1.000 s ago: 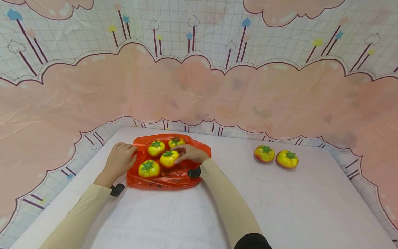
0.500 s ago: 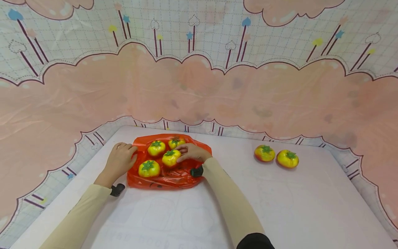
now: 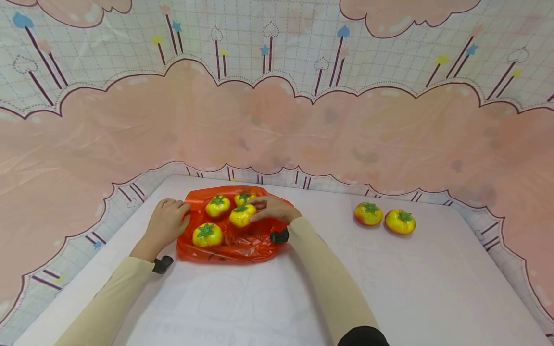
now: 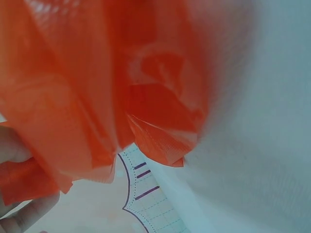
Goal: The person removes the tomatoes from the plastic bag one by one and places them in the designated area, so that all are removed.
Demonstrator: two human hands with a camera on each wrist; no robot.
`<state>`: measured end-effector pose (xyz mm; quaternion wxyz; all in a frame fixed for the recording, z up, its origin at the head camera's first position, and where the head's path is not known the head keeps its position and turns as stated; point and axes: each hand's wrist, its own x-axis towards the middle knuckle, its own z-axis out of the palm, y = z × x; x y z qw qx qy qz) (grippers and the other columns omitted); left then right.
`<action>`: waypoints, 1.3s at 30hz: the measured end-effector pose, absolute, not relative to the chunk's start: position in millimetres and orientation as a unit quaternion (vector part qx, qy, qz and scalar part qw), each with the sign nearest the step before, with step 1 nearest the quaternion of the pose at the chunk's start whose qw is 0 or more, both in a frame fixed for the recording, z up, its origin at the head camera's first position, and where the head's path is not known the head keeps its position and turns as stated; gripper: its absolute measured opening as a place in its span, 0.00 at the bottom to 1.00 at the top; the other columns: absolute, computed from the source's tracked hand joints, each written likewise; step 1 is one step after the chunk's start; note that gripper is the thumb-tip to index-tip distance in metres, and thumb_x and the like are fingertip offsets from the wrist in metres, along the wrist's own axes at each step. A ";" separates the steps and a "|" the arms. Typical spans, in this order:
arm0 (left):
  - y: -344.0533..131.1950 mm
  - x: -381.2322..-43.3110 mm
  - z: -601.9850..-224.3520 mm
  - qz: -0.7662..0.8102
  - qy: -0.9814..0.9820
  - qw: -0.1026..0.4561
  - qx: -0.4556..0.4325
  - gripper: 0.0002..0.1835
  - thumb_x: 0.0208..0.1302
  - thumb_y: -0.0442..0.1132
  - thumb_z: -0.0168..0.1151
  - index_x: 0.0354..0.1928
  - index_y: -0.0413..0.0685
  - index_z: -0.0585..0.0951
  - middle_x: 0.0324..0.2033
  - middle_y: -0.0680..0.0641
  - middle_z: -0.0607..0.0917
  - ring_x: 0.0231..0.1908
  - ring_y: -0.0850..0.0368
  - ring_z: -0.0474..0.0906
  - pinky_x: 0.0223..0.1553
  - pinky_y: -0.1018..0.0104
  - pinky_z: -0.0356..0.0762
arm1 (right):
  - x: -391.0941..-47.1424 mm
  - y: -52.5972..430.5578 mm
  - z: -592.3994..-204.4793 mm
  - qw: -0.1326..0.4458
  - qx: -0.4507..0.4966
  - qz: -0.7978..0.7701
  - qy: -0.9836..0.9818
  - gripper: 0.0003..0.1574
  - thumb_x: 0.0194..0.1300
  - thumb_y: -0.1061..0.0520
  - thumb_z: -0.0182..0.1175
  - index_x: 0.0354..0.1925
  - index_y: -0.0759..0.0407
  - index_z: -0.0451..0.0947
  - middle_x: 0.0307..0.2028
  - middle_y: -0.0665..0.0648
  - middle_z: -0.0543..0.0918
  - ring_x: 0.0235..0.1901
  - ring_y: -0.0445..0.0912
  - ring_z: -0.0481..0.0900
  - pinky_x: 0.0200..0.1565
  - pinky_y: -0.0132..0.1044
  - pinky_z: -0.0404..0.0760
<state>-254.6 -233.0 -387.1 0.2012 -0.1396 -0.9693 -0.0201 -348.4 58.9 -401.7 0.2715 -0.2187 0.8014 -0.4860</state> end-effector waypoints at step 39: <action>-234.5 -253.1 -386.4 -0.021 -0.971 0.194 -0.138 0.11 0.58 0.36 0.63 0.41 0.38 0.81 0.36 0.39 0.84 0.41 0.42 0.76 0.59 0.42 0.67 | -334.5 118.7 -327.5 0.242 -0.296 -0.461 0.801 0.38 0.55 0.55 0.66 0.63 0.52 0.67 0.62 0.58 0.72 0.64 0.54 0.69 0.63 0.50 0.70</action>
